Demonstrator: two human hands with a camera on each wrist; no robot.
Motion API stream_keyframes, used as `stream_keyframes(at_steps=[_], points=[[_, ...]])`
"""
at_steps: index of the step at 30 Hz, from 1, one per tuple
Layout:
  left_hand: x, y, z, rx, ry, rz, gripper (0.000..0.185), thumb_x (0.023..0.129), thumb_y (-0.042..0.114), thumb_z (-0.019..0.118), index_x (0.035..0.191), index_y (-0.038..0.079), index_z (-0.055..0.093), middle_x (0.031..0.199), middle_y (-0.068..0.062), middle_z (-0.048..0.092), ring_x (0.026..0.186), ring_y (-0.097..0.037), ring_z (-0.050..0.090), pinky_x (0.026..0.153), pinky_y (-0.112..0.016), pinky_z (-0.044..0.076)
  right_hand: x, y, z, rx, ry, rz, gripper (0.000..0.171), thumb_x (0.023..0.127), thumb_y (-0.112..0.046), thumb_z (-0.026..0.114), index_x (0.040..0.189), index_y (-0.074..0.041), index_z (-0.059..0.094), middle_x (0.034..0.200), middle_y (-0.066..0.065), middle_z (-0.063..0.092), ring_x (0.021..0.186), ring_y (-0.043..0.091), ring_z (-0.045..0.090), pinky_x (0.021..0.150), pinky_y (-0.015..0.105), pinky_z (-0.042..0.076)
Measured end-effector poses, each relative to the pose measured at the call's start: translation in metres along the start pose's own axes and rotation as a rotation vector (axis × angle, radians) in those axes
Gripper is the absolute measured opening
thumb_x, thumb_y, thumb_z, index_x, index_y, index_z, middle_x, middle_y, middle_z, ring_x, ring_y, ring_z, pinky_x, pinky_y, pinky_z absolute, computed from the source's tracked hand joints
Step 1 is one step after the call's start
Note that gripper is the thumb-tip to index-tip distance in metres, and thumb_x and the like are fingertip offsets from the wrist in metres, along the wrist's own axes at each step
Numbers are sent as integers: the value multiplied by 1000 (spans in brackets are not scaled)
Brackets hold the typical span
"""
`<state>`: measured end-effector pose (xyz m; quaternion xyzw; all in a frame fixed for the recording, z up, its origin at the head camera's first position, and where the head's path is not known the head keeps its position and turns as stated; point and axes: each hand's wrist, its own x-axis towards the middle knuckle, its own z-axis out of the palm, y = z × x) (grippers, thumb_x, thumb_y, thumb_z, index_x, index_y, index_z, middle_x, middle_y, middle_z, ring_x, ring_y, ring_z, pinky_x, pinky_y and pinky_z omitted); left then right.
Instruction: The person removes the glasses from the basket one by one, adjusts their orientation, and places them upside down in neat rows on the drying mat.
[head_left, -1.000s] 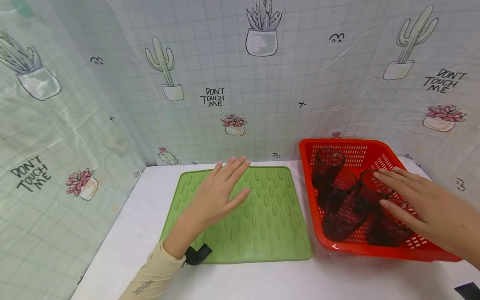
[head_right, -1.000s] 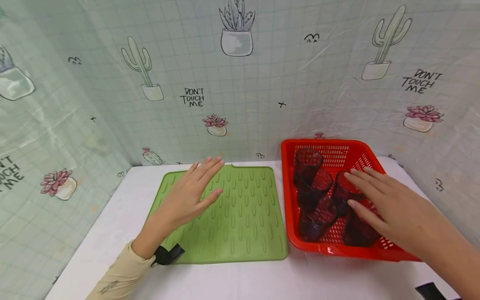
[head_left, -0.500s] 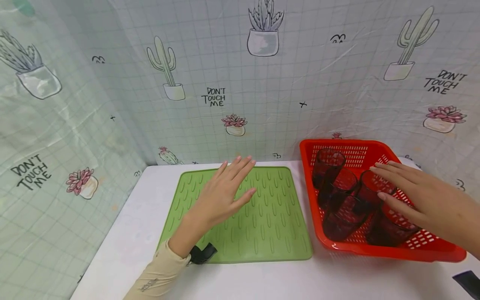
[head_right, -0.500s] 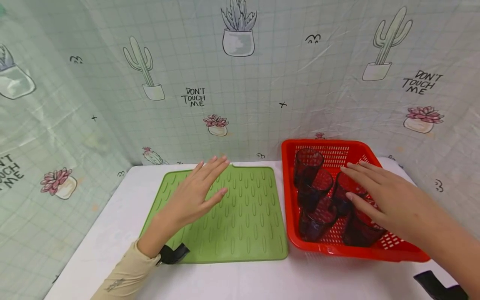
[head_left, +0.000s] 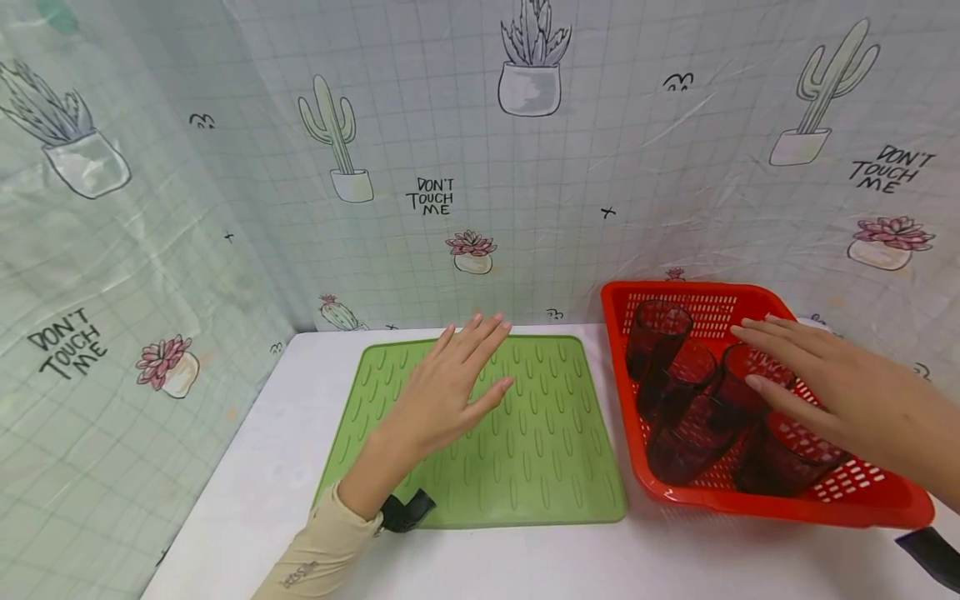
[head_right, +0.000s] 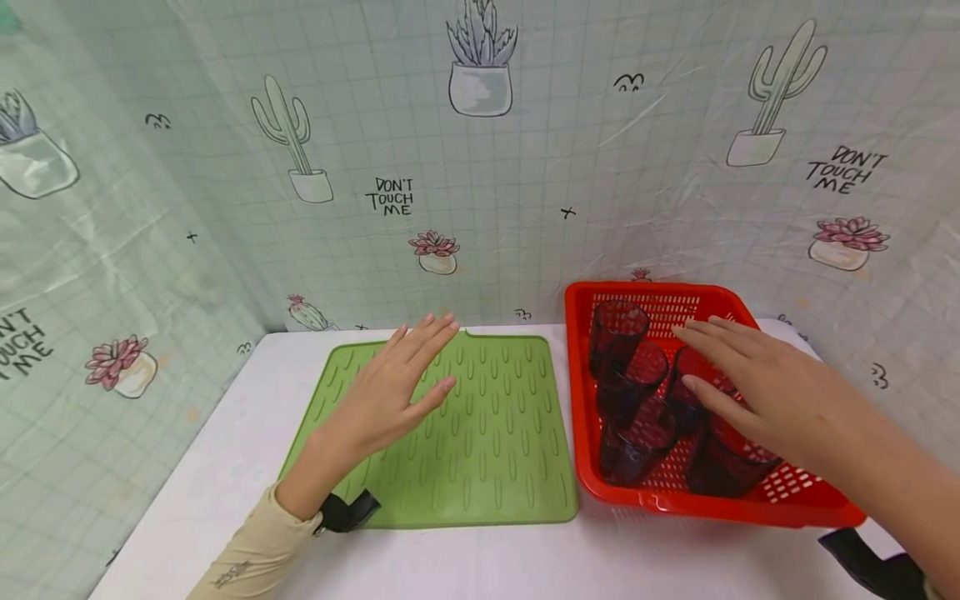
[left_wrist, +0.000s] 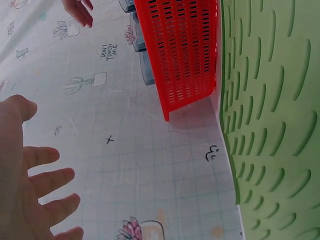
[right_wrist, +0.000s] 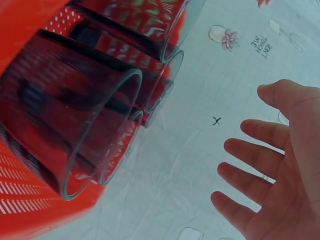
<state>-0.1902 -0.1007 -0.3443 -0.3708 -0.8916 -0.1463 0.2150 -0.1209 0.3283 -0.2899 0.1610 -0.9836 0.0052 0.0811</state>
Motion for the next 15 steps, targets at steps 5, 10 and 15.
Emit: stream_keyframes(at_steps=[5,10,15], points=[[0,0,0,-2,-1,-3,72,107,61,19,161,15,31,164,-7,34,153,-25,24,126,-47,15,5,-6,-6,28,11,2,69,94,-45,71,151,-14,48,150,23,48,135,46,42,102,76,37],[1,2,0,0,-3,-4,71,107,60,21,162,16,29,165,-6,32,154,-24,23,127,-46,14,13,-9,-8,34,29,-44,68,95,-47,68,152,-16,47,150,23,49,135,46,44,100,75,38],[0,4,1,-3,-7,-13,71,107,61,19,162,17,28,166,-4,30,154,-24,21,127,-45,13,19,-9,-12,47,46,-73,66,95,-43,70,152,-17,48,148,23,50,134,46,46,100,74,40]])
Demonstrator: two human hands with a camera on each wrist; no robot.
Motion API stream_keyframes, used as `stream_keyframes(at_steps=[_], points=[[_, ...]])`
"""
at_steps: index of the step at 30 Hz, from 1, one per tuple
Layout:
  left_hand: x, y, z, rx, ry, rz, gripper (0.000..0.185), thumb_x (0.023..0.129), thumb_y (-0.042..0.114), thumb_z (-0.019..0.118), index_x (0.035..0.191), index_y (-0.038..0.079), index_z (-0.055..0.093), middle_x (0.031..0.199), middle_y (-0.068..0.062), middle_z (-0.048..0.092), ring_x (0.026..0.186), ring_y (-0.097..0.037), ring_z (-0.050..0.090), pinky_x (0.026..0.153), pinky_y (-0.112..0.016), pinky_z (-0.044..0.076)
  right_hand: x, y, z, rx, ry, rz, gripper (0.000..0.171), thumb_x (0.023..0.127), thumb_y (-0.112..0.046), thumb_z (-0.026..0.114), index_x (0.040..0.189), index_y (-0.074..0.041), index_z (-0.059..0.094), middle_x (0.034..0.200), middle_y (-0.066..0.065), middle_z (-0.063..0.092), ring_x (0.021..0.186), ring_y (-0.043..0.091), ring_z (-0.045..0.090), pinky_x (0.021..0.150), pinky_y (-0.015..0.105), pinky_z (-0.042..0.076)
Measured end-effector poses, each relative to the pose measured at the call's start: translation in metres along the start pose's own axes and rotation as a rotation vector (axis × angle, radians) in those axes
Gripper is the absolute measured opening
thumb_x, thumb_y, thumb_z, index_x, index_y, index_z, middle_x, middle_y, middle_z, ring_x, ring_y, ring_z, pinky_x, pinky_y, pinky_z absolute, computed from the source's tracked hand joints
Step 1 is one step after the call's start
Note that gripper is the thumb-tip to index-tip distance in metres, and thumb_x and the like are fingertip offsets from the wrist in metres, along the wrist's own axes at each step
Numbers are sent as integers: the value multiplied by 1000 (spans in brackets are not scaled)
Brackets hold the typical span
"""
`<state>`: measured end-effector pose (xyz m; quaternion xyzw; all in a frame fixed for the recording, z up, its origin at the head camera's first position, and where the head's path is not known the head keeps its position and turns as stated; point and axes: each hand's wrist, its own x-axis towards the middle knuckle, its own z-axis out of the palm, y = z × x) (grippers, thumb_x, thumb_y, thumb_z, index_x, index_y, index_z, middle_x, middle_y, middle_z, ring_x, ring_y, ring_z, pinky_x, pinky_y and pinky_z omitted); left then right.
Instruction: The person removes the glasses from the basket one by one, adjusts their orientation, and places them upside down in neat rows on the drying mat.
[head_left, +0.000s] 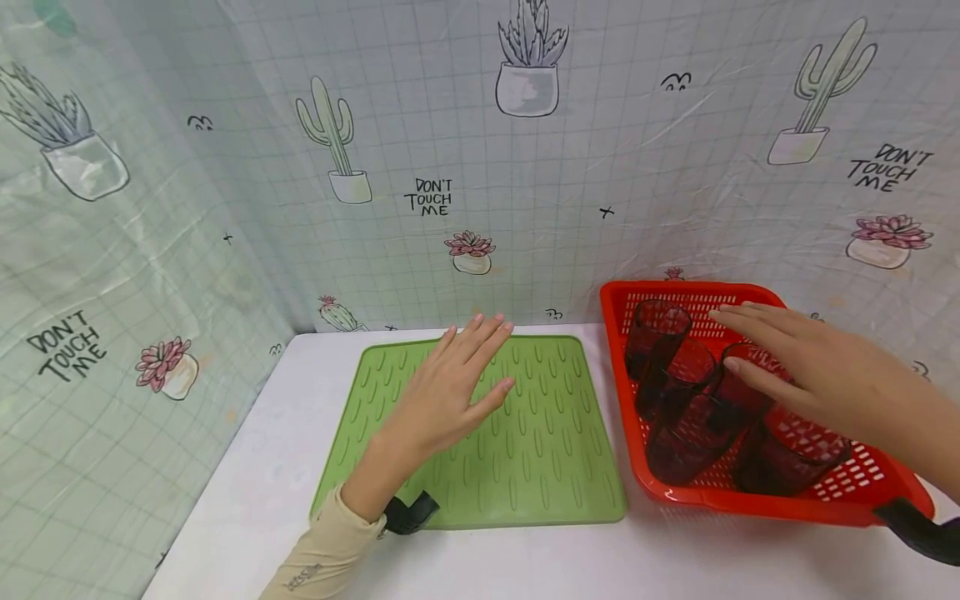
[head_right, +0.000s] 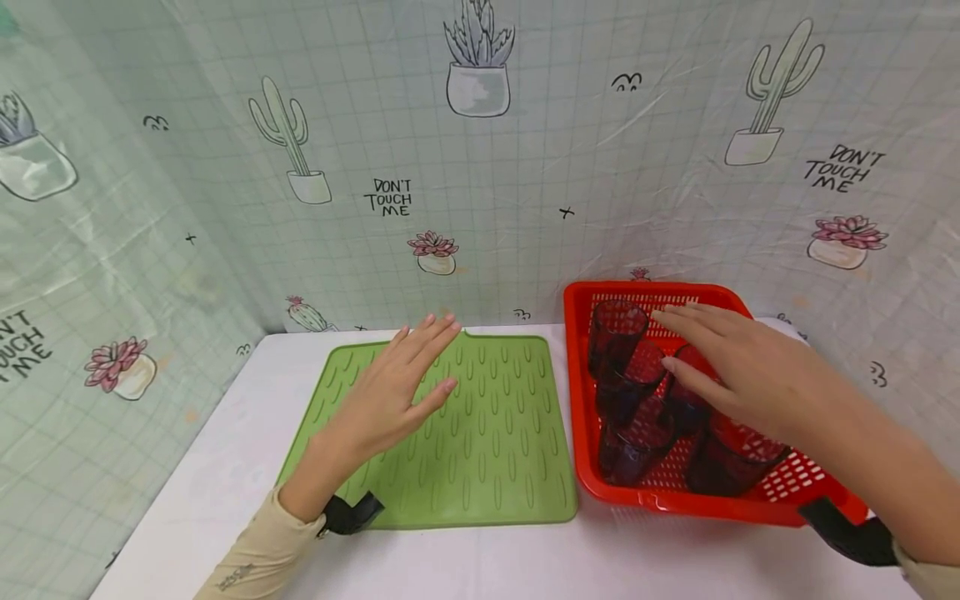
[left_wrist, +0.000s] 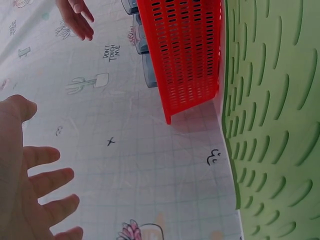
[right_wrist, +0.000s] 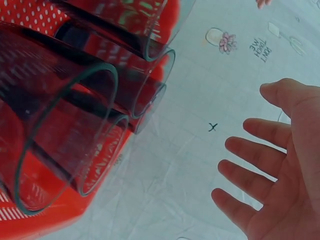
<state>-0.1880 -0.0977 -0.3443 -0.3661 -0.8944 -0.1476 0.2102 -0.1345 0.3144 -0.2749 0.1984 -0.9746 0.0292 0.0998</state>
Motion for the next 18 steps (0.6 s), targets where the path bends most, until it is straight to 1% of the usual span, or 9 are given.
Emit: stream_keyframes(at_steps=[3,7,10,13,18], points=[[0,1,1,-8,0,-2,71,107,60,20,162,17,29,166,-4,30,154,-24,21,127,-45,13,4,1,-3,-1,-19,8,66,96,-43,69,152,-16,47,148,24,49,134,47,45,100,74,39],[-2,2,2,-4,-2,-3,67,107,57,26,161,16,32,165,-4,31,154,-25,23,126,-47,14,9,5,-4,-12,-66,31,66,97,-43,67,153,-14,45,148,26,48,134,49,44,102,75,38],[-2,2,4,2,9,-1,64,107,53,32,160,16,34,165,-4,33,152,-28,27,126,-49,16,12,11,-4,-17,-51,17,64,96,-38,70,151,-14,48,144,27,52,131,49,47,102,74,39],[-2,1,6,6,27,3,63,107,52,34,158,15,37,163,-6,36,150,-31,32,125,-51,18,17,14,-6,-32,-37,1,62,95,-35,72,149,-12,51,140,27,55,128,50,50,101,73,41],[-2,1,7,13,34,5,61,107,49,35,157,14,39,162,-5,39,150,-30,33,125,-51,19,31,16,-8,-37,-84,8,62,96,-35,70,148,-8,52,140,30,55,127,52,51,100,73,41]])
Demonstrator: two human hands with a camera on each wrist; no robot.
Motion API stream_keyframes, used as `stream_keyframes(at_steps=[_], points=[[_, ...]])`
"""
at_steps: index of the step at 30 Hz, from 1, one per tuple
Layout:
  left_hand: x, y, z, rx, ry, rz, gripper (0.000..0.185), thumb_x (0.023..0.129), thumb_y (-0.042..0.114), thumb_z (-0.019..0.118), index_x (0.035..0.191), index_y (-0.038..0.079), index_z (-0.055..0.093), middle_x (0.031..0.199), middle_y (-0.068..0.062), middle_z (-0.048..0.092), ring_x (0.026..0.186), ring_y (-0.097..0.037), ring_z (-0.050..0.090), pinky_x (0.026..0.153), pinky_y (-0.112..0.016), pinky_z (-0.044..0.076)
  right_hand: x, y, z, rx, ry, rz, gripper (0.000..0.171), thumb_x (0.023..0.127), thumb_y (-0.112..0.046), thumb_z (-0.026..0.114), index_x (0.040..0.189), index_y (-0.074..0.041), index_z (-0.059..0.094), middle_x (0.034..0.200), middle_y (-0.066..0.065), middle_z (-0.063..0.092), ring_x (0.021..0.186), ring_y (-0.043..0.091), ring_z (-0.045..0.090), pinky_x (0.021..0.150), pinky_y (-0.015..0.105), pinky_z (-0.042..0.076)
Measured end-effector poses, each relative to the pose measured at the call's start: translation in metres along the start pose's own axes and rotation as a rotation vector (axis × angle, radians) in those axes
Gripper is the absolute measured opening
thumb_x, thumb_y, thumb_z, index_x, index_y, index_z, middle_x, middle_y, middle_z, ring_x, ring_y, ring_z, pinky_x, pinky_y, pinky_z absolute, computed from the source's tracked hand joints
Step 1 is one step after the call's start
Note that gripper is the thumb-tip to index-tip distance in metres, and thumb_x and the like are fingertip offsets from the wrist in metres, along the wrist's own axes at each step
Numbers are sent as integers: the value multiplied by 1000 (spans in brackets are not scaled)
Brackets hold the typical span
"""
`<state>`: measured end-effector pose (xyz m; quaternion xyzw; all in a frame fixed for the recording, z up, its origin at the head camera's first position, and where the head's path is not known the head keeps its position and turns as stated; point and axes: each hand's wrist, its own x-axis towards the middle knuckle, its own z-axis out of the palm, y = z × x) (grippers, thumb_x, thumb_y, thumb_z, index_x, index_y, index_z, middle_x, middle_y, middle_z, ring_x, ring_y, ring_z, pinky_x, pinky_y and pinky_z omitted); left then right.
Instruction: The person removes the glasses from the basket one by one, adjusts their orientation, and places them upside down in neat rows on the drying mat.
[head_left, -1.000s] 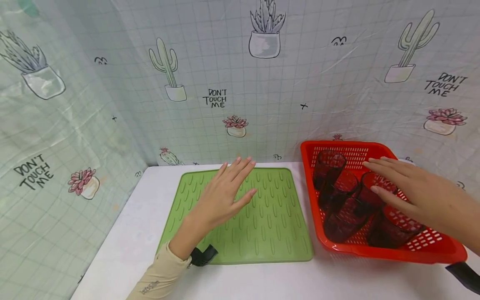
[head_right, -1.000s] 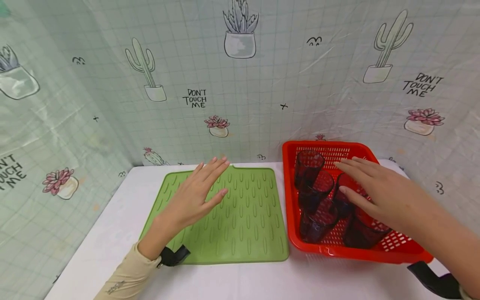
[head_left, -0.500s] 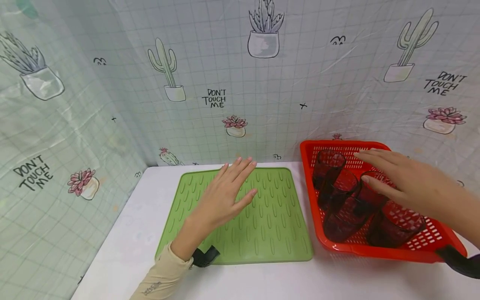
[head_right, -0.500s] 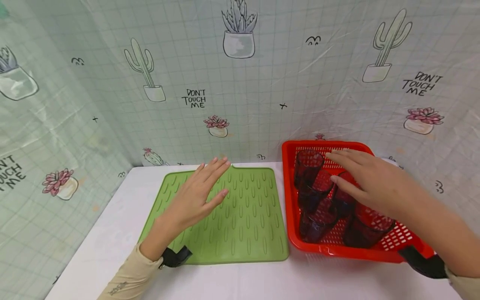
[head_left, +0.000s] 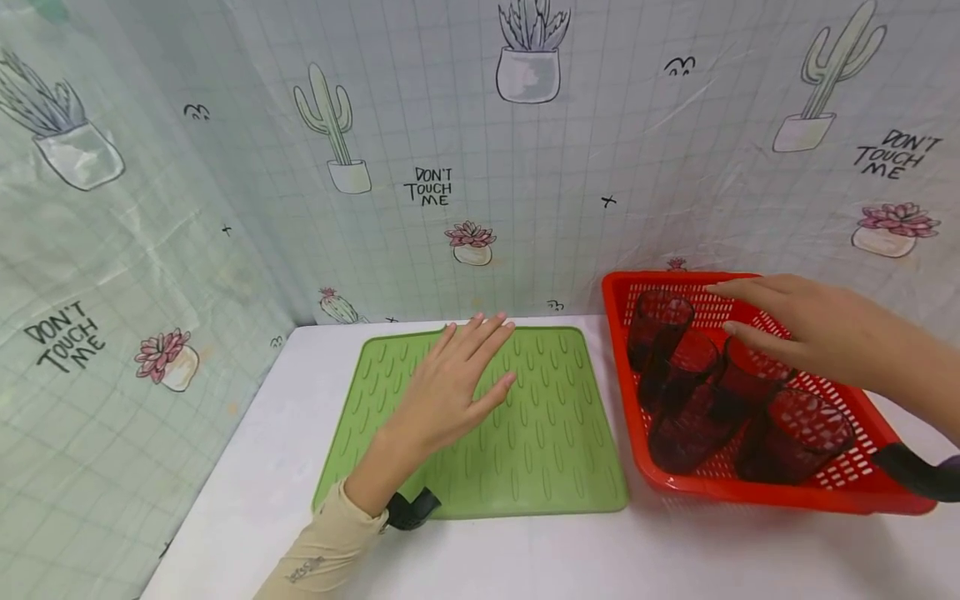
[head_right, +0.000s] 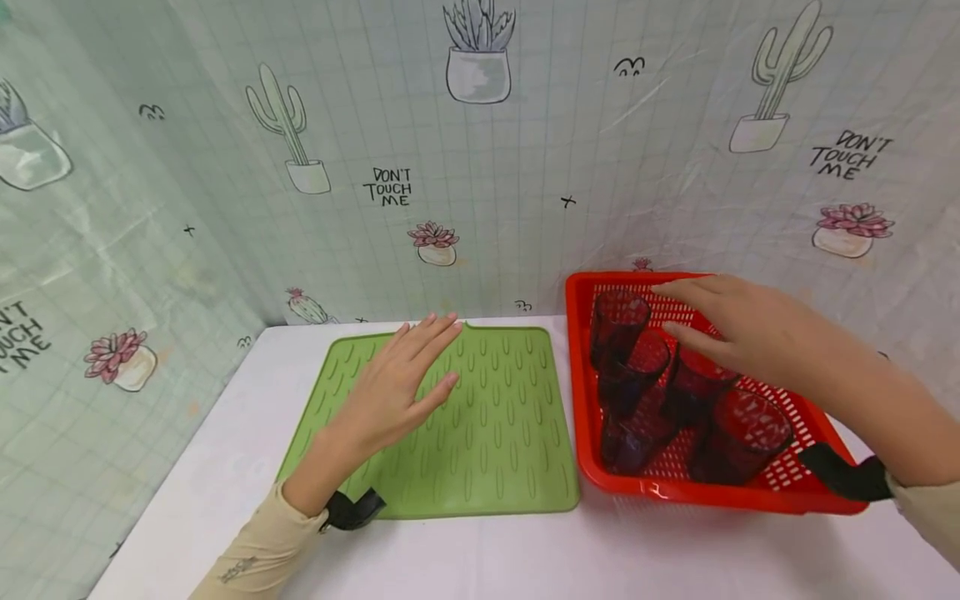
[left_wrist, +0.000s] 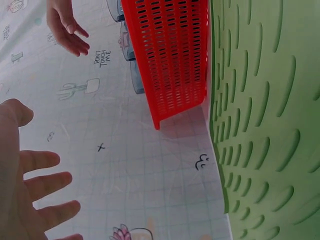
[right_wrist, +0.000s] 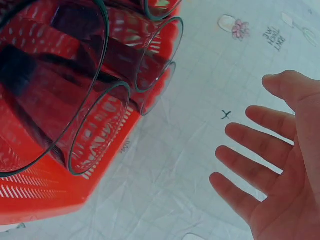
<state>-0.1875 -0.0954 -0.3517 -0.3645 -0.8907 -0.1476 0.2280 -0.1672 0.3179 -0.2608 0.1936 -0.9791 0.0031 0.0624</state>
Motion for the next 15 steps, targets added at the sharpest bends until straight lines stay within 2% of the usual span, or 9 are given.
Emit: stream_keyframes(at_steps=[7,15], points=[[0,-2,2,6,32,23,59,107,46,38,155,14,43,160,-5,42,150,-28,34,125,-50,20,28,1,-6,53,-2,-60,58,96,-30,71,146,-7,54,141,28,56,128,51,52,103,72,41],[-9,-4,8,11,40,31,59,107,47,36,153,13,47,157,-6,45,148,-28,37,123,-53,23,57,3,-2,96,6,-135,53,96,-32,71,142,-9,59,138,22,61,120,45,61,100,66,47]])
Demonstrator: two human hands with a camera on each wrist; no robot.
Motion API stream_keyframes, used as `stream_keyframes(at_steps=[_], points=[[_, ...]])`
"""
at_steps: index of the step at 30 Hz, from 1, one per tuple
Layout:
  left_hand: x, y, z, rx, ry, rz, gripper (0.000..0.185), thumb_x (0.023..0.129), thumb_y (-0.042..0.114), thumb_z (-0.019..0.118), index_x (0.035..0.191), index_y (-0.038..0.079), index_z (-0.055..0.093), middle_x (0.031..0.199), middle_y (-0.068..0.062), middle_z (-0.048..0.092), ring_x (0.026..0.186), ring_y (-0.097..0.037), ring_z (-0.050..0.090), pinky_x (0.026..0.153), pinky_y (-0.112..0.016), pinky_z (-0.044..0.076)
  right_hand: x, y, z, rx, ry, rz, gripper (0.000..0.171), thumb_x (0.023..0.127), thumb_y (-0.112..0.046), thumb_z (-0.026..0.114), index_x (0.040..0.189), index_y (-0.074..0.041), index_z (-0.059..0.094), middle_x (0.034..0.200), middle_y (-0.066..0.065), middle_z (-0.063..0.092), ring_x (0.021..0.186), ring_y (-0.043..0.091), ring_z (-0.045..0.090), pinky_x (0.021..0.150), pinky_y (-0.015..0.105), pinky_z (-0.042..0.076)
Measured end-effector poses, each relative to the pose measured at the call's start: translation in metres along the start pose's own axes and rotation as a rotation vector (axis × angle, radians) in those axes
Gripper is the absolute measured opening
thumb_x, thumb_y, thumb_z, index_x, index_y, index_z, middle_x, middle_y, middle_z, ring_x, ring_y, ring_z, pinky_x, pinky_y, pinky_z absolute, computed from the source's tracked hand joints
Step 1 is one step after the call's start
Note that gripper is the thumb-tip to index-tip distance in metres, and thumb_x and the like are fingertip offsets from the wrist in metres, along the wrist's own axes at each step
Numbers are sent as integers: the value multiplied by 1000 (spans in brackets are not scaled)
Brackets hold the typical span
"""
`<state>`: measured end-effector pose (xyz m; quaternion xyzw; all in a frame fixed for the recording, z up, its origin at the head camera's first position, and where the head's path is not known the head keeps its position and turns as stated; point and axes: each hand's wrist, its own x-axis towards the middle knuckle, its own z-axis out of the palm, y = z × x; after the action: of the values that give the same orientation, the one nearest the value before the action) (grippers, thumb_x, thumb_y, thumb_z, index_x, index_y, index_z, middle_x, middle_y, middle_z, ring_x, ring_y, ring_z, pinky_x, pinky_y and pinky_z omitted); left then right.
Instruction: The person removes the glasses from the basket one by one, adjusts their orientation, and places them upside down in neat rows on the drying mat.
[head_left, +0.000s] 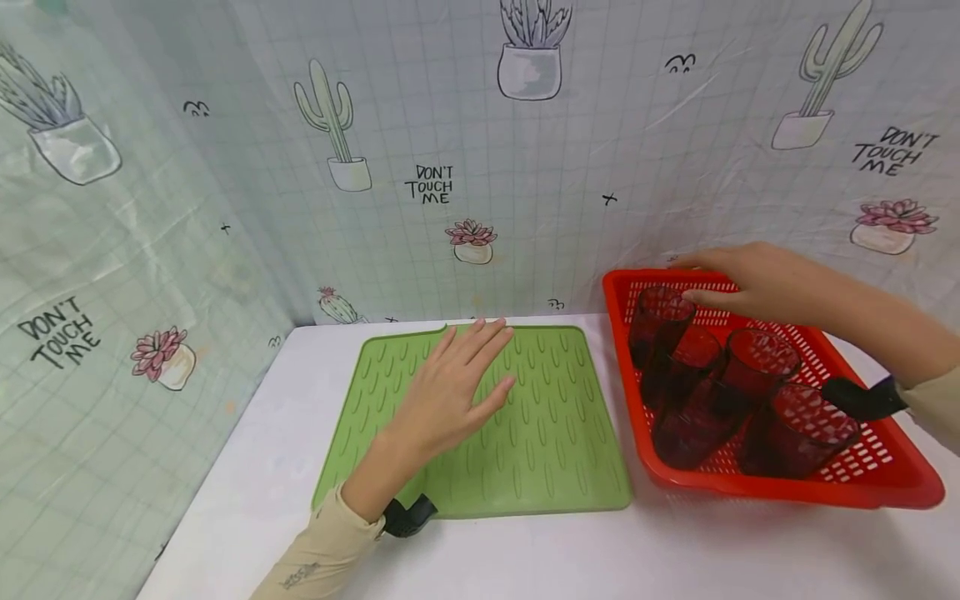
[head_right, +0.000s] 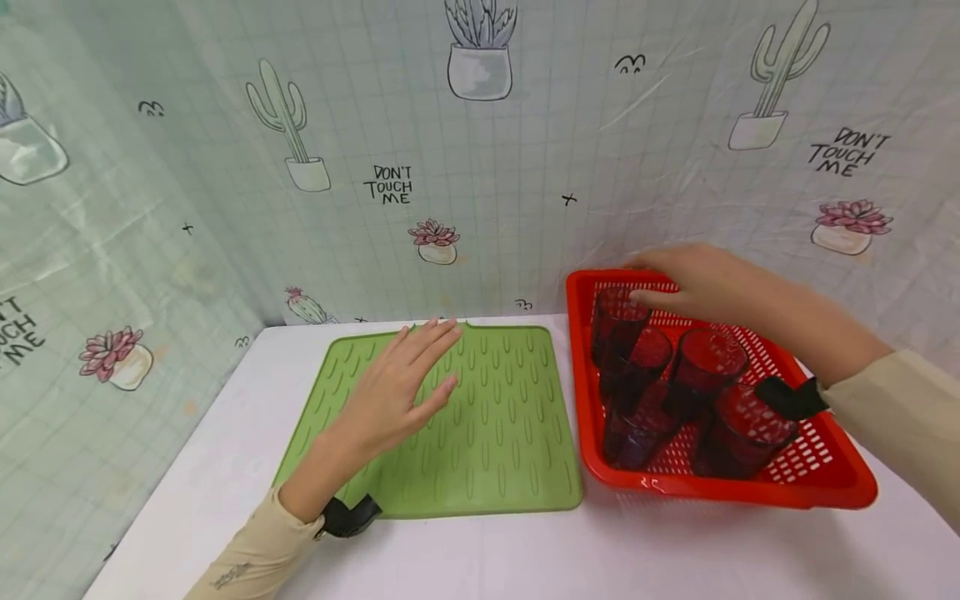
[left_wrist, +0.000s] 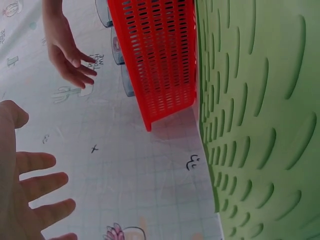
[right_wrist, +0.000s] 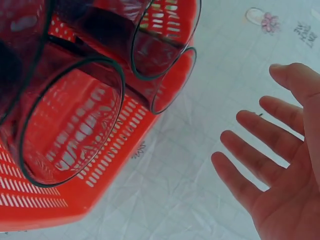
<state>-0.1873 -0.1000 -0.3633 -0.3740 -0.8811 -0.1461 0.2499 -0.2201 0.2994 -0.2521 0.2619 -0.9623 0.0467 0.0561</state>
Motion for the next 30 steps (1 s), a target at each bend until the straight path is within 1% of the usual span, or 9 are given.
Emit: stream_keyframes(at_steps=[4,9,14,19,22,23,26,28,30], points=[[0,-1,-1,-17,6,0,58,106,45,39,153,12,46,157,-6,45,149,-28,36,123,-54,23,14,6,3,40,-43,-19,53,96,-32,72,141,-9,60,136,21,63,120,44,61,100,64,48],[2,-1,-1,-6,0,23,59,107,47,35,153,11,46,157,-7,45,148,-28,38,123,-53,24,33,16,6,79,-130,-27,55,93,-36,75,140,-9,61,131,18,65,114,39,65,96,62,51],[4,-1,-2,0,-15,33,59,107,46,35,153,12,46,157,-7,45,147,-27,38,124,-52,23,50,25,11,80,-228,-26,62,91,-41,76,139,-6,60,136,21,61,110,37,66,97,62,50],[3,-1,-1,3,-36,37,58,107,46,36,154,12,45,158,-6,45,147,-29,39,124,-51,23,60,29,19,87,-305,-3,68,89,-47,76,140,-5,59,143,26,55,122,46,58,102,65,45],[3,-1,0,2,-39,39,59,107,46,36,153,12,46,158,-6,45,147,-29,39,124,-51,23,64,31,22,71,-322,17,70,88,-51,77,138,-6,60,142,26,56,130,51,50,103,67,43],[3,-2,1,1,-37,41,59,107,46,36,153,12,46,158,-6,45,147,-30,39,124,-51,23,64,30,23,69,-325,25,71,87,-52,77,138,-5,61,140,26,57,128,50,52,102,66,44],[4,-2,1,2,-40,41,59,107,47,35,153,13,46,158,-6,44,148,-28,38,124,-50,22,67,30,26,104,-357,69,75,87,-53,76,139,-3,58,131,27,60,100,38,69,86,54,57],[4,-2,1,1,-48,42,59,107,48,35,154,13,45,159,-5,43,149,-28,36,125,-49,21,68,29,28,143,-383,100,79,87,-53,76,141,0,54,129,29,59,81,28,70,72,44,61],[5,-2,1,1,-55,42,59,107,48,36,154,13,45,159,-5,42,149,-27,35,125,-49,20,70,28,30,186,-413,126,83,87,-52,77,142,5,50,125,29,58,66,20,67,60,36,61]])
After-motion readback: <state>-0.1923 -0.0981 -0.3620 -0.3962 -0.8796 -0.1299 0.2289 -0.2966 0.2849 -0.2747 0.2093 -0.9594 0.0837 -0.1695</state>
